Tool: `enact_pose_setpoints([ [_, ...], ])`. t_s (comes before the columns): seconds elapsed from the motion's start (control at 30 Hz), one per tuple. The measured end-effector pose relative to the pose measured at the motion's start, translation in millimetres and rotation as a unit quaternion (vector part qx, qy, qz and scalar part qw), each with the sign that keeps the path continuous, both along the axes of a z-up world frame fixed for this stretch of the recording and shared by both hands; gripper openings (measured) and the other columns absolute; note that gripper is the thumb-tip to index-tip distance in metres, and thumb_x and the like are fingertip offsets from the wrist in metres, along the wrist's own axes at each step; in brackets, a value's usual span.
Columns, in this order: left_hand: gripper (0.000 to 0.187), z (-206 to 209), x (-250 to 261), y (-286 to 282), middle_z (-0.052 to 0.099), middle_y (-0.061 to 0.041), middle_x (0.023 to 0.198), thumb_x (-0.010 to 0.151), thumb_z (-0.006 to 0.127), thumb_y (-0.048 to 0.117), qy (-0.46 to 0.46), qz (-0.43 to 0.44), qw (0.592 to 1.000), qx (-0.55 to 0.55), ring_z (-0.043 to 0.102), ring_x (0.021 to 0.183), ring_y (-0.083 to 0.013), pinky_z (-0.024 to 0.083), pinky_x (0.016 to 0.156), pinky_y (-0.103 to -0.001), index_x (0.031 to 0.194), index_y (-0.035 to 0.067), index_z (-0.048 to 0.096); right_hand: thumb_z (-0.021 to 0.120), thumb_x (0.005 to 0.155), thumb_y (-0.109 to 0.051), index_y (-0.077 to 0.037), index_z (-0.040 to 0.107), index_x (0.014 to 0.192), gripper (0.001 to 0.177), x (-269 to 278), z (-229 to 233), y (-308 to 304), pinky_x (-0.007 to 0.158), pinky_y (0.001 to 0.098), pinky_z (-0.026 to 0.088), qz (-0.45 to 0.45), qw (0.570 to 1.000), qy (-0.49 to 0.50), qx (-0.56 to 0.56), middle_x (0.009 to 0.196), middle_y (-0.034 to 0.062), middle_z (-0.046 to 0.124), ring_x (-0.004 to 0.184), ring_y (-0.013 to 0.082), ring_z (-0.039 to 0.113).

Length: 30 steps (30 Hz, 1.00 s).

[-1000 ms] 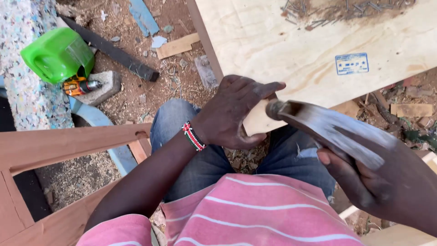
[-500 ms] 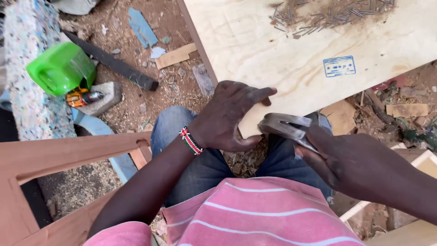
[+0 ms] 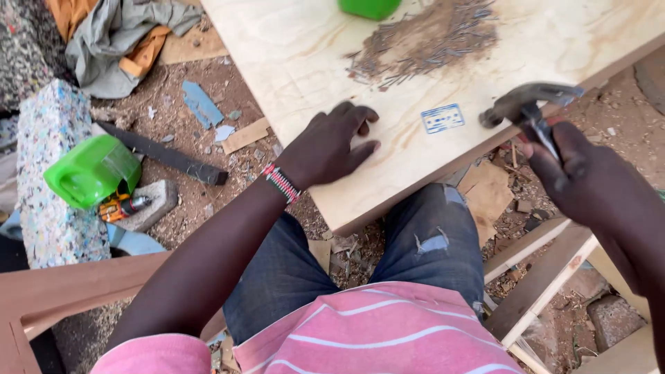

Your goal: Pouring nails from a container and hammering them into a wooden board.

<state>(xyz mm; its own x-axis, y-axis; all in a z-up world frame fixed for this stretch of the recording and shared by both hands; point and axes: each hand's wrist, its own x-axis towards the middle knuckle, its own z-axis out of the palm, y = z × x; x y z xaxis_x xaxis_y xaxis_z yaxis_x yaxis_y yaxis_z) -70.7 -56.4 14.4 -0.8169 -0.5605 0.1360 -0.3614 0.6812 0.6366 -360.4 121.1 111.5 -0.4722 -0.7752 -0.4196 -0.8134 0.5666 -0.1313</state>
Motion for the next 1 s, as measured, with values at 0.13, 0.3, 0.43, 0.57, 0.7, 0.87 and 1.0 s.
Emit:
enact_pose_setpoints([
  [0.13,0.026,-27.0,-58.5,-37.8,0.062,-0.012,0.1,0.092,0.074,0.022,0.034,0.073,0.992,-0.1,0.065,0.079,-0.0315,0.052,0.07,-0.047,0.11,0.009,0.06,0.044,0.115,-0.041,-0.002,0.049,0.121,0.039,-38.8,-13.0,-4.4,0.076,0.0572,0.041,-0.043,0.995,-0.037,-0.084,0.12,0.0364,0.063,0.1,0.0588,0.059],
  [0.3,0.022,-43.6,-105.6,-72.6,0.065,-0.018,0.099,0.091,0.071,0.026,-0.046,0.123,0.98,-0.147,0.065,0.078,-0.0457,0.051,0.063,-0.058,0.098,0.01,0.059,0.044,0.112,-0.041,-0.007,0.05,0.126,0.037,-41.0,-15.0,-0.4,0.077,0.058,0.043,-0.047,0.991,-0.068,-0.108,0.117,0.0374,0.064,0.101,0.0579,0.061],
  [0.43,0.008,-65.6,-128.0,-96.3,0.065,-0.018,0.078,0.083,0.059,0.011,-0.051,0.082,0.948,-0.303,0.064,0.064,-0.0444,0.049,0.05,-0.055,0.087,0.005,0.061,0.042,0.113,-0.039,-0.005,0.043,0.12,0.035,-44.6,-29.4,3.8,0.07,0.062,0.042,-0.022,0.99,-0.065,-0.124,0.111,0.0397,0.064,0.096,0.0629,0.059],
  [0.57,0.008,-40.8,-138.8,-92.7,0.068,-0.012,0.067,0.077,0.06,0.013,-0.155,0.089,0.938,-0.298,0.066,0.057,-0.0383,0.051,0.046,-0.049,0.076,0.009,0.067,0.04,0.113,-0.041,-0.007,0.043,0.122,0.035,-38.7,-25.3,8.8,0.068,0.0575,0.041,-0.045,0.985,-0.095,-0.134,0.106,0.0353,0.063,0.09,0.0549,0.06],
  [0.7,0.013,-17.3,-130.9,-75.1,0.068,-0.017,0.078,0.081,0.058,0.013,-0.092,0.111,0.955,-0.261,0.065,0.068,-0.0433,0.049,0.051,-0.056,0.091,0.005,0.058,0.041,0.112,-0.039,-0.009,0.044,0.123,0.032,-37.6,-30.1,12.3,0.067,0.0572,0.041,-0.042,0.978,-0.114,-0.168,0.106,0.0336,0.064,0.09,0.0543,0.062],
  [0.87,0.014,14.0,-144.0,-21.1,0.063,-0.014,0.08,0.085,0.057,0.009,0.021,0.061,0.993,-0.098,0.056,0.063,-0.0356,0.039,0.052,-0.051,0.095,0.013,0.046,0.044,0.113,-0.037,-0.007,0.044,0.116,0.03,-50.6,-60.1,15.8,0.067,0.058,0.041,-0.024,0.965,-0.123,-0.232,0.106,0.032,0.063,0.091,0.0554,0.061],
  [1.0,0.016,8.7,-167.6,10.3,0.054,0.0,0.072,0.085,0.052,0.007,0.122,-0.071,0.985,0.104,0.046,0.064,-0.0155,0.036,0.061,-0.034,0.097,0.016,0.054,0.042,0.112,-0.042,-0.009,0.043,0.113,0.033,-47.2,-62.6,17.0,0.064,0.056,0.038,-0.044,0.965,-0.123,-0.226,0.096,0.0275,0.061,0.083,0.0524,0.059],
])
